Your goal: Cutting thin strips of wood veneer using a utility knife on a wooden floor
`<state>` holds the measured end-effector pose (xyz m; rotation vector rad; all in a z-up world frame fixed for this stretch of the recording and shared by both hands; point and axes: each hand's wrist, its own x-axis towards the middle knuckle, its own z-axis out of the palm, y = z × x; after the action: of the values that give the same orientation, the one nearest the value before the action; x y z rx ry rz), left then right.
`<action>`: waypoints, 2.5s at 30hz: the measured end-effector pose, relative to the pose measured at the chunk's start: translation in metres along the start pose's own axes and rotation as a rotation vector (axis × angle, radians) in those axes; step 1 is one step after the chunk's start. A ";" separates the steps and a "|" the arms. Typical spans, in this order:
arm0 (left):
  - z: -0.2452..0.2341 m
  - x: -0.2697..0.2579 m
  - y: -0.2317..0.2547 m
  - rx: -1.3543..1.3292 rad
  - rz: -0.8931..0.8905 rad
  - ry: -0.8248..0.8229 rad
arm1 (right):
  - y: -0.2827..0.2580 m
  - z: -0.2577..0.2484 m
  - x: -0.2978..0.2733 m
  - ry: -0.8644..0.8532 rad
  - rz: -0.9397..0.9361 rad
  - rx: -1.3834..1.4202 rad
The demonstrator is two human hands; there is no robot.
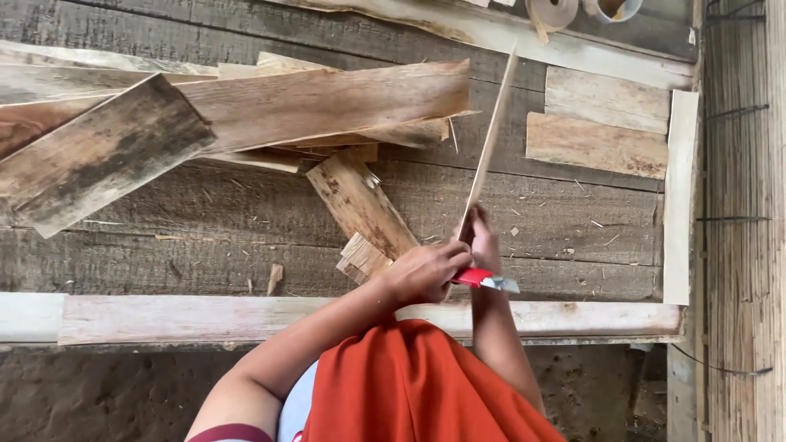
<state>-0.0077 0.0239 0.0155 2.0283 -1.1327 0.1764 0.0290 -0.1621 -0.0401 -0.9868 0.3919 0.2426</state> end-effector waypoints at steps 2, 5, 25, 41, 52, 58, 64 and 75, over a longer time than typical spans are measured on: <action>-0.012 -0.010 -0.004 -0.122 -0.243 -0.016 | 0.013 -0.031 0.025 0.557 -0.263 -0.887; -0.015 -0.028 -0.013 -0.199 -0.582 0.068 | -0.011 -0.006 -0.023 0.684 -0.564 -1.327; -0.024 -0.118 -0.056 0.387 -1.107 -0.177 | 0.030 0.113 -0.015 0.022 -0.110 -1.676; -0.160 -0.158 -0.107 -0.968 -1.201 1.298 | 0.073 0.214 0.001 -0.078 -0.233 -1.172; -0.232 -0.237 -0.220 -1.447 -0.839 1.847 | 0.147 0.334 0.030 0.004 -0.019 -0.280; -0.235 -0.227 -0.260 -1.496 -0.909 1.832 | 0.146 0.349 0.057 0.146 0.020 -0.125; -0.228 -0.232 -0.285 -1.385 -1.077 1.917 | 0.175 0.326 0.097 0.380 0.082 -0.078; -0.293 -0.170 -0.291 -1.305 -1.162 1.806 | 0.185 0.317 0.168 0.460 -0.099 -0.126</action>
<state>0.1867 0.4240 -0.0304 0.4232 0.9454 0.3658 0.1783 0.2084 -0.0969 -1.1829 0.7512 -0.0544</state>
